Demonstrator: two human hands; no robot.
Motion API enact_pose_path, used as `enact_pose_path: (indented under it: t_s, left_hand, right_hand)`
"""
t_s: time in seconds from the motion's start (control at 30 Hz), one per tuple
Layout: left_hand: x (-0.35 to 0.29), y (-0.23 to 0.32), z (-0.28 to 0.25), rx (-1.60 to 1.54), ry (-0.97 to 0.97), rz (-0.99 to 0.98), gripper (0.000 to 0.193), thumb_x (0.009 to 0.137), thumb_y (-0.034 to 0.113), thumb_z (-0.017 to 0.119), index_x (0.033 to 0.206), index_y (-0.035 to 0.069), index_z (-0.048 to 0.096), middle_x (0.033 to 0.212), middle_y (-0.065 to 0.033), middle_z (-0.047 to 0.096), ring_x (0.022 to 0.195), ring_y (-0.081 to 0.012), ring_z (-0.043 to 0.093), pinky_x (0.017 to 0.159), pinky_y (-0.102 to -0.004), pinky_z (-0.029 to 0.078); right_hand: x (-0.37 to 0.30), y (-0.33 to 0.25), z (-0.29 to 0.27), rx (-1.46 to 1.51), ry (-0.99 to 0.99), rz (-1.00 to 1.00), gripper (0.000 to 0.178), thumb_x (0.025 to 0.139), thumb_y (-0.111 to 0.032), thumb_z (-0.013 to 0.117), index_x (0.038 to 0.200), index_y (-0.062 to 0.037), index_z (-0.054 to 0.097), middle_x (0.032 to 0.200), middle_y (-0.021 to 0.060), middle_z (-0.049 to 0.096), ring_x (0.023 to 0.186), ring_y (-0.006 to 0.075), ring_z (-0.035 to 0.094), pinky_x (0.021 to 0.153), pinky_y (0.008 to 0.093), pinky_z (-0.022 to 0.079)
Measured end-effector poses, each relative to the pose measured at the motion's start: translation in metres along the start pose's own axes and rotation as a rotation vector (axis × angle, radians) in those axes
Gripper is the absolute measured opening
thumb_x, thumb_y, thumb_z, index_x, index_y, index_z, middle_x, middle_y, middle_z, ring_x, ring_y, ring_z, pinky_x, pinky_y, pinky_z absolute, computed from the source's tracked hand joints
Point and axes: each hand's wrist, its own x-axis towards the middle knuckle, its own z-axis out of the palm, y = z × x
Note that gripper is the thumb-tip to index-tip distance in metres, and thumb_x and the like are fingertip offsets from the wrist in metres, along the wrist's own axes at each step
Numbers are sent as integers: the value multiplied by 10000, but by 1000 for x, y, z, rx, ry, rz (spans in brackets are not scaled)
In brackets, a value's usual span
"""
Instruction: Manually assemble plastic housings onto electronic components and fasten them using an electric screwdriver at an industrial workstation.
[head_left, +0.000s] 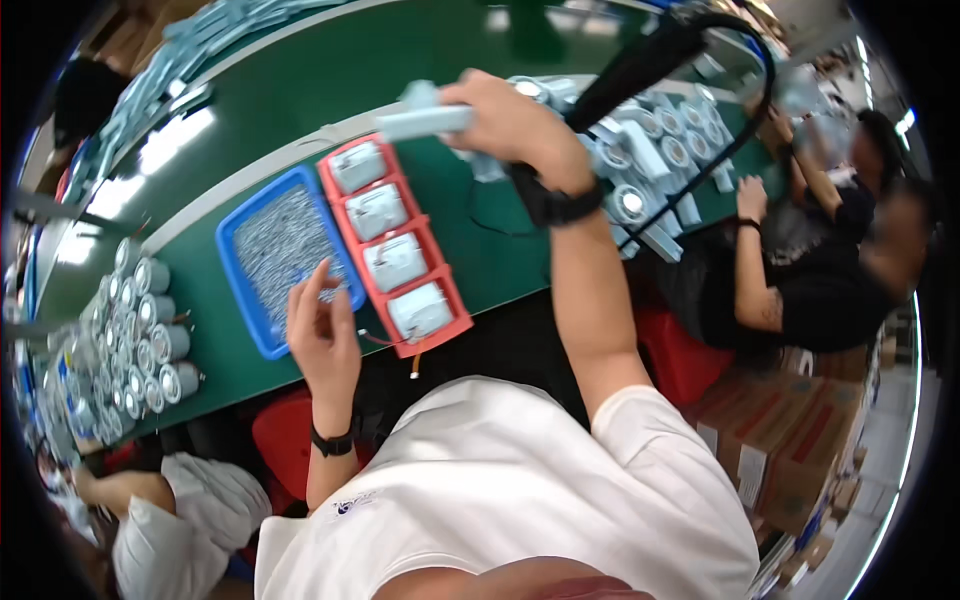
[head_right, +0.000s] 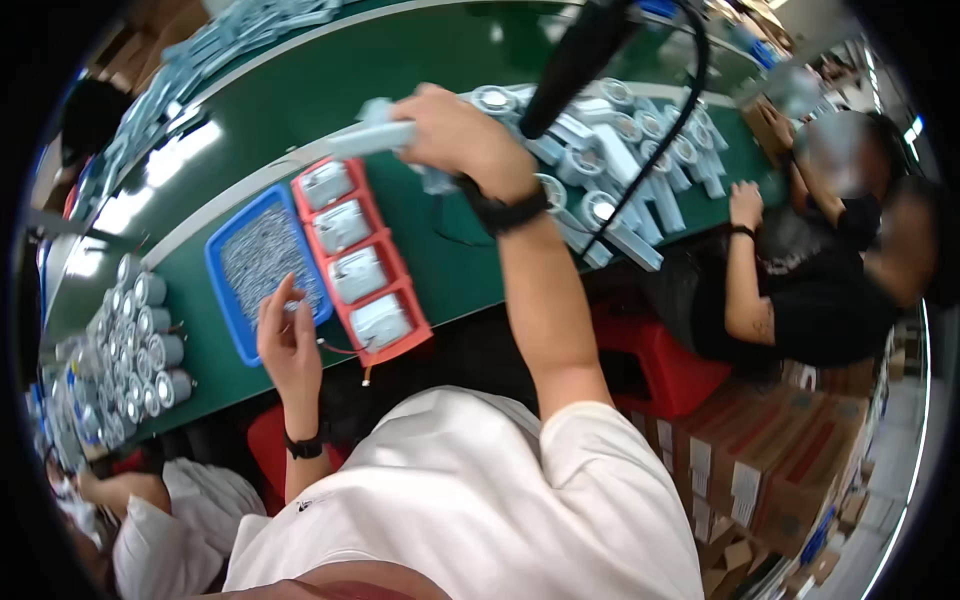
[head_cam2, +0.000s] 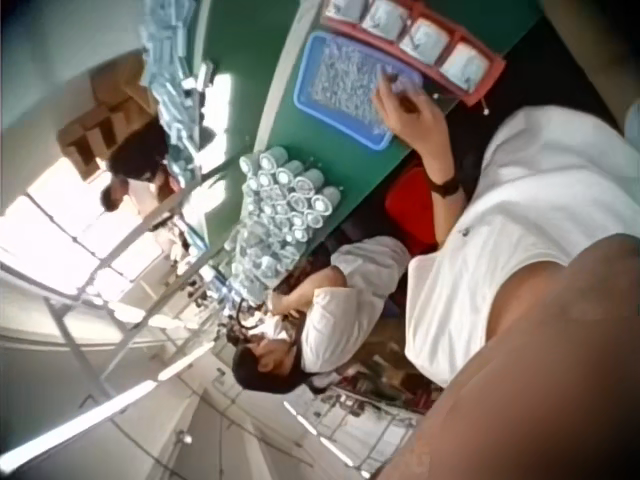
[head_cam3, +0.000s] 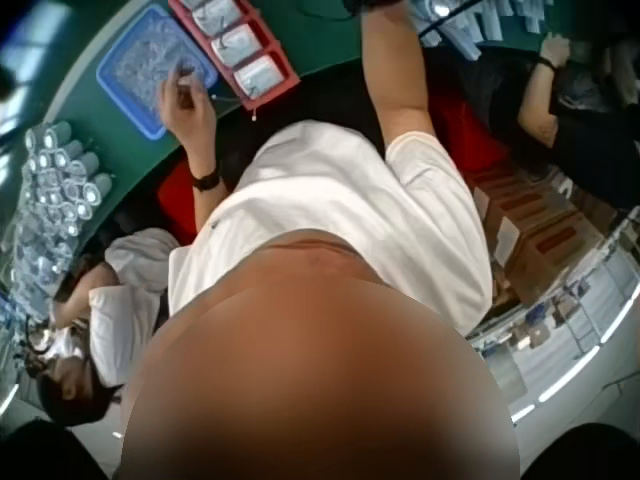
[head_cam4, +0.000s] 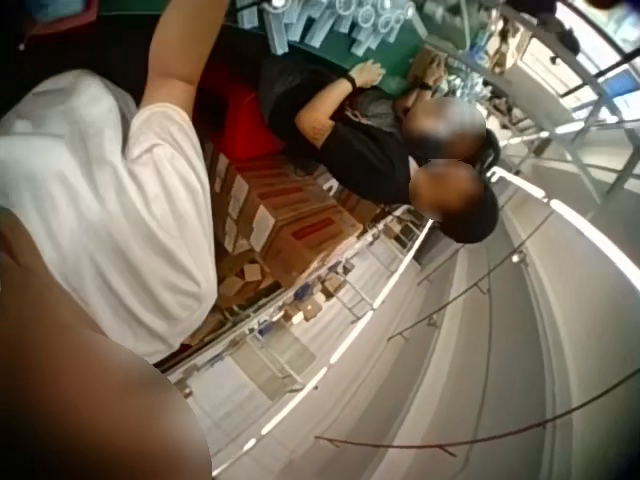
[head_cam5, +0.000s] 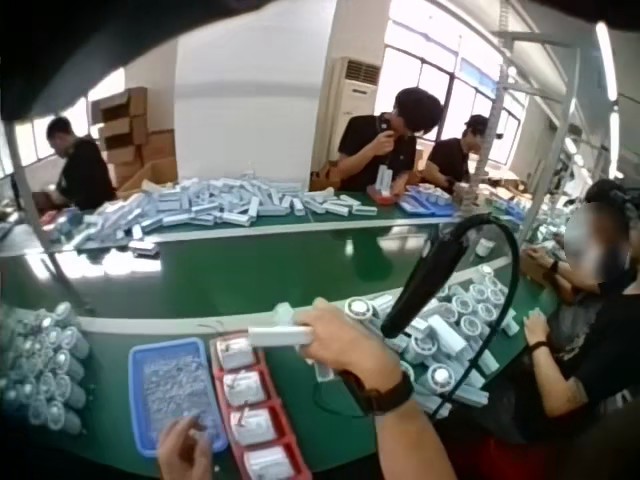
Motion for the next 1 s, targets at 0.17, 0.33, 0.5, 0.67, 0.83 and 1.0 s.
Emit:
enact_pose_path:
  t_s: [0.17,0.33,0.5,0.67,0.83,1.0]
  left_hand:
    - [33,9,-1,65,-72,28,446,944,60,666,1383,35,596,1151,-71,608,716,-71,509,620,-225,456]
    - [78,9,9,255,-97,99,405,942,158,691,1303,-11,614,1200,-185,591,890,-286,650,714,-389,552]
    - [127,-11,35,487,-132,234,354,943,158,669,1244,-26,630,1235,-218,585,1079,-371,618,831,-448,549]
    - [152,-18,47,385,-195,317,259,950,82,637,1188,-7,684,1208,-191,623,1101,-355,616,884,-422,537]
    - [162,-22,57,116,-221,320,194,959,33,608,1106,-12,726,1035,-158,693,981,-335,666,846,-384,545]
    - [161,-16,60,-9,-261,307,182,954,35,624,1092,-19,729,903,-132,695,823,-280,674,766,-331,538]
  right_hand:
    - [-80,-30,16,62,4,392,214,776,-86,756,931,-1,636,1012,158,562,906,367,588,784,427,480]
    - [-89,-46,27,107,-54,407,290,789,-111,769,1021,-11,626,1088,159,560,921,361,586,818,427,477]
    - [-95,-40,8,151,-69,272,405,862,-222,761,1161,-14,583,1200,164,565,955,337,596,828,420,479]
    - [-87,-34,-13,323,71,194,403,997,-298,635,1233,15,542,1247,151,594,1090,271,605,849,375,490]
    - [-69,-31,21,1331,208,304,375,1062,-282,532,1267,32,532,1218,149,624,1130,219,602,878,326,483]
    - [-17,-54,33,1257,254,236,350,1046,-193,560,1302,40,514,1196,166,642,1070,226,638,889,332,514]
